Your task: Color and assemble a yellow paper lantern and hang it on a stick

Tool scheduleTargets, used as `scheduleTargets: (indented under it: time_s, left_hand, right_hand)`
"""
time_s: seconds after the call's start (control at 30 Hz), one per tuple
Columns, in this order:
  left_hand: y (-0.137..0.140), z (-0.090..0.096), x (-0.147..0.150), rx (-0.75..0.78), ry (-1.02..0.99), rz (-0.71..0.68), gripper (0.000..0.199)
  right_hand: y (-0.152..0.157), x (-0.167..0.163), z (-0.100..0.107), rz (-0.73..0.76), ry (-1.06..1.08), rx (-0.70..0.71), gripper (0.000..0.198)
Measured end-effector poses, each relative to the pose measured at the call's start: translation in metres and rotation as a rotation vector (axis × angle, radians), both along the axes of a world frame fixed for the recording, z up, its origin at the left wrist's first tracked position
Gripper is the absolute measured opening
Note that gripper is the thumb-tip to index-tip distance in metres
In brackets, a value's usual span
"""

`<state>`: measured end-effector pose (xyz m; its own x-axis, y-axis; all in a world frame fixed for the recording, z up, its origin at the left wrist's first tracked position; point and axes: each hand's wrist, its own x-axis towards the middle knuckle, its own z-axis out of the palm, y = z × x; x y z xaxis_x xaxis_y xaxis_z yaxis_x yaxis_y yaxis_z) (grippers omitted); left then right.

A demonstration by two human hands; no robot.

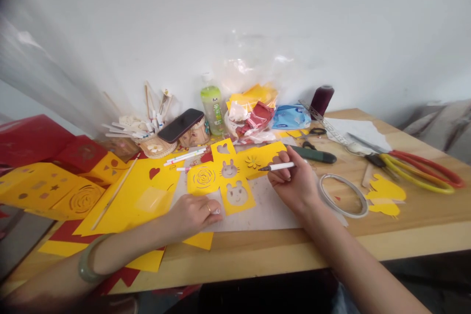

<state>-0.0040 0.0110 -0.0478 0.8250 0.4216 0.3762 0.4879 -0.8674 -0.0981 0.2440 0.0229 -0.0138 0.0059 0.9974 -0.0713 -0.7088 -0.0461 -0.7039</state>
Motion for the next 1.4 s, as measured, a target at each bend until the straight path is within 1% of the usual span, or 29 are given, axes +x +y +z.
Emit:
scheduleTargets:
  time_s: [0.07, 0.17, 0.33, 0.43, 0.5, 0.6, 0.67, 0.73, 0.87, 0.97, 1.1, 1.4]
  left_hand:
    - [0.000, -0.001, 0.000, 0.019, 0.008, 0.003, 0.041]
    - [0.000, -0.001, 0.000, 0.006, 0.031, 0.000, 0.038]
    - [-0.001, 0.000, 0.000, -0.008, 0.038, -0.006, 0.033]
    - [-0.002, 0.001, 0.000, -0.016, 0.033, 0.001, 0.032]
    - [-0.002, 0.001, 0.001, -0.011, 0.014, 0.015, 0.031]
    - [-0.003, 0.002, 0.002, 0.010, -0.023, 0.082, 0.030]
    - [-0.004, 0.002, 0.002, 0.015, -0.032, 0.137, 0.028]
    - [-0.004, 0.002, 0.002, 0.017, -0.029, 0.162, 0.027]
    - [-0.004, 0.002, 0.001, 0.017, -0.002, 0.140, 0.027]
    - [-0.004, 0.002, 0.001, 0.021, 0.015, 0.137, 0.027]
    - [-0.003, 0.002, 0.002, 0.046, 0.037, 0.134, 0.027]
    - [-0.002, 0.000, 0.002, 0.020, 0.038, 0.134, 0.029]
  right_hand:
    - [0.000, 0.001, -0.001, -0.007, 0.000, 0.001, 0.036]
    - [0.000, 0.002, -0.001, -0.016, -0.028, 0.002, 0.037]
    - [0.002, -0.002, -0.001, -0.021, -0.156, 0.011, 0.038]
    - [0.002, -0.007, -0.002, -0.029, -0.290, 0.034, 0.044]
    - [0.000, -0.011, -0.004, -0.061, -0.394, 0.065, 0.046]
    - [-0.006, -0.017, -0.003, -0.089, -0.585, 0.124, 0.033]
    - [-0.011, -0.022, -0.002, -0.056, -0.723, 0.148, 0.025]
    - [-0.013, -0.026, -0.001, -0.005, -0.837, 0.159, 0.021]
    - [-0.013, -0.031, -0.007, 0.053, -0.979, 0.193, 0.019]
    - [-0.011, -0.031, -0.013, 0.050, -1.052, 0.226, 0.018]
    - [-0.010, -0.029, -0.016, 0.047, -1.115, 0.256, 0.017]
    - [-0.010, -0.029, -0.020, 0.045, -1.172, 0.297, 0.018]
